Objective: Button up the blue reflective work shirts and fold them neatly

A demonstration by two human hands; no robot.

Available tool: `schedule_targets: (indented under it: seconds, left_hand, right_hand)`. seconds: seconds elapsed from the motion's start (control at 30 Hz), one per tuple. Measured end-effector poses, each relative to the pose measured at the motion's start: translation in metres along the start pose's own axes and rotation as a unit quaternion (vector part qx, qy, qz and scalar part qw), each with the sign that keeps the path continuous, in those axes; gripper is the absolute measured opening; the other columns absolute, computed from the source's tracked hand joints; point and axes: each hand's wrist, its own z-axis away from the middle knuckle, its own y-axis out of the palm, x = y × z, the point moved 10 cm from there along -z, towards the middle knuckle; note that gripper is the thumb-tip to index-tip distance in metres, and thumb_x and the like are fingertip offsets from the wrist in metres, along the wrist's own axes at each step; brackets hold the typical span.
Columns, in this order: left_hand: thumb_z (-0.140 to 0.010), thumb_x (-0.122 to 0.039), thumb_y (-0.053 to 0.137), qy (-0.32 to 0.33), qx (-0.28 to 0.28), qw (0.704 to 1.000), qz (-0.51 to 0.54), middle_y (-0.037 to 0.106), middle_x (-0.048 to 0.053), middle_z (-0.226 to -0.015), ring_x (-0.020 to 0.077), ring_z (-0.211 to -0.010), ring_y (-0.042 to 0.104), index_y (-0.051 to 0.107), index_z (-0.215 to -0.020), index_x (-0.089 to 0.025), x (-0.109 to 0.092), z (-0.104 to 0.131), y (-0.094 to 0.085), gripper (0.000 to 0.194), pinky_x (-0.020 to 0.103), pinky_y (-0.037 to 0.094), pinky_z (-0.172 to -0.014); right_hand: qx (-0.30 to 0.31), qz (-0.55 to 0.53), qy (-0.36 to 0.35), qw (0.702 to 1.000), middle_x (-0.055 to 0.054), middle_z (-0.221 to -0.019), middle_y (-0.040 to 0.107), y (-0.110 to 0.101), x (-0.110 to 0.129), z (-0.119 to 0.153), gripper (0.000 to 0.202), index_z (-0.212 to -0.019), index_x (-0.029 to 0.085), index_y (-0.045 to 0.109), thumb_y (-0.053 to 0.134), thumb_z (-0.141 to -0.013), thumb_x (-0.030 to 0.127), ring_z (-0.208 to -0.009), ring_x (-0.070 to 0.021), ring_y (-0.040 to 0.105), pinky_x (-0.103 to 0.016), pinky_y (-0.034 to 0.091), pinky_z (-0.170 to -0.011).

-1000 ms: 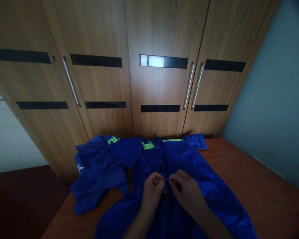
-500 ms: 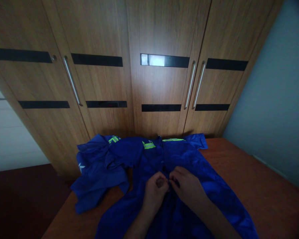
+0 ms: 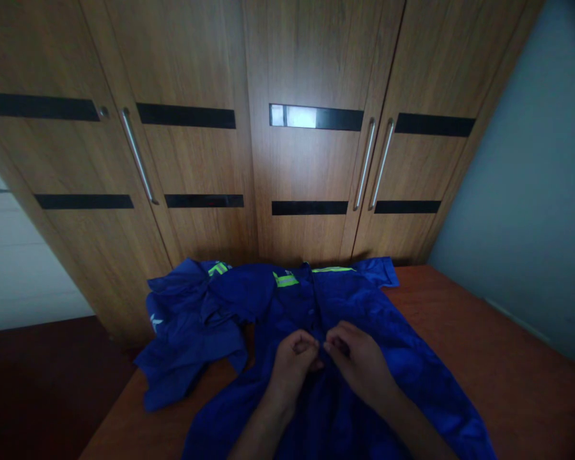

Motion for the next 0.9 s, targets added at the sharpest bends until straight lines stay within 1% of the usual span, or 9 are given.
schedule_targets:
  seconds: [0.13,0.27,0.37,0.47,0.57,0.67,0.73,0.8,0.9]
  left_hand:
    - [-0.066,-0.021,0.065,0.027,0.017,0.999,-0.014,0.048,-0.008,-0.051,0.0052,-0.047,0.044,0.052,-0.068,-0.017,-0.003,-0.001,0.006,0.014,0.017,0.037,-0.049]
    - [-0.067,-0.016,0.062,0.084,0.048,0.993,-0.063,0.049,-0.008,-0.057,0.0054,-0.05,0.043,0.05,-0.073,-0.018,-0.007,-0.002,0.013,0.013,0.016,0.03,-0.049]
    - [-0.066,-0.014,0.063,0.096,0.057,0.987,-0.112,0.05,-0.007,-0.061,0.0073,-0.054,0.046,0.051,-0.076,-0.019,-0.006,0.0,0.015,0.016,0.018,0.033,-0.052]
    - [-0.066,-0.011,0.062,0.101,0.059,0.98,-0.159,0.052,-0.005,-0.067,0.0092,-0.06,0.05,0.054,-0.079,-0.019,-0.003,0.002,0.015,0.017,0.019,0.036,-0.055]
    - [-0.065,-0.007,0.058,0.089,0.07,0.981,-0.159,0.054,-0.004,-0.072,0.0094,-0.061,0.052,0.055,-0.086,-0.019,0.004,0.001,0.014,0.024,0.019,0.037,-0.055]
    - [-0.064,-0.005,0.056,0.073,0.083,0.984,-0.138,0.054,-0.004,-0.073,0.008,-0.06,0.051,0.054,-0.09,-0.019,0.008,-0.001,0.013,0.029,0.018,0.036,-0.052]
    - [-0.064,-0.006,0.058,0.059,0.086,0.988,-0.116,0.055,-0.005,-0.072,0.0069,-0.057,0.05,0.054,-0.089,-0.019,0.007,-0.001,0.012,0.029,0.017,0.035,-0.051]
    - [-0.065,-0.009,0.063,0.028,0.095,0.992,-0.076,0.056,-0.005,-0.072,0.0071,-0.056,0.051,0.054,-0.09,-0.019,0.007,0.0,0.012,0.03,0.018,0.037,-0.051]
    - [-0.064,-0.017,0.072,-0.037,0.111,0.993,0.025,0.061,-0.003,-0.077,0.0096,-0.06,0.057,0.053,-0.094,-0.02,0.01,0.002,0.013,0.036,0.02,0.042,-0.056]
  right_hand:
    - [-0.021,-0.19,0.098,0.977,0.004,-0.062,0.051,0.009,-0.033,0.003,0.017,-0.07,0.019,0.058,0.055,-0.08,0.033,-0.06,-0.0129,0.049,-0.024,0.037,-0.057]
    - [0.029,-0.294,0.164,0.941,0.006,-0.055,0.045,0.025,-0.049,0.007,0.023,-0.066,0.019,0.056,0.056,-0.077,0.039,-0.052,-0.0109,0.043,-0.022,0.033,-0.05]
    - [0.034,-0.258,0.137,0.956,0.004,-0.059,0.053,0.024,-0.052,0.007,0.021,-0.07,0.019,0.06,0.052,-0.08,0.036,-0.057,-0.013,0.05,-0.024,0.038,-0.055]
    - [-0.003,-0.145,0.071,0.987,-0.002,-0.079,0.063,0.016,-0.053,0.009,0.018,-0.083,0.02,0.067,0.049,-0.081,0.025,-0.076,-0.0169,0.059,-0.027,0.044,-0.071]
    - [-0.009,-0.078,0.049,0.996,-0.004,-0.093,0.064,0.022,-0.057,0.015,0.027,-0.098,0.022,0.066,0.05,-0.077,0.017,-0.088,-0.0175,0.06,-0.029,0.044,-0.081]
    - [0.016,-0.082,0.078,0.994,-0.001,-0.081,0.063,0.034,-0.066,0.018,0.036,-0.111,0.02,0.061,0.049,-0.078,0.017,-0.074,-0.0158,0.061,-0.026,0.047,-0.07]
    - [0.027,-0.093,0.089,0.991,0.002,-0.07,0.059,0.035,-0.068,0.018,0.036,-0.113,0.018,0.059,0.047,-0.079,0.018,-0.064,-0.0151,0.059,-0.025,0.046,-0.061]
    - [0.009,-0.079,0.082,0.993,0.002,-0.068,0.058,0.026,-0.066,0.016,0.034,-0.111,0.019,0.059,0.046,-0.08,0.019,-0.063,-0.0155,0.058,-0.026,0.046,-0.062]
    - [-0.039,-0.037,0.056,0.997,-0.001,-0.077,0.062,0.006,-0.059,0.015,0.033,-0.111,0.02,0.06,0.046,-0.081,0.019,-0.072,-0.0171,0.059,-0.029,0.046,-0.073]
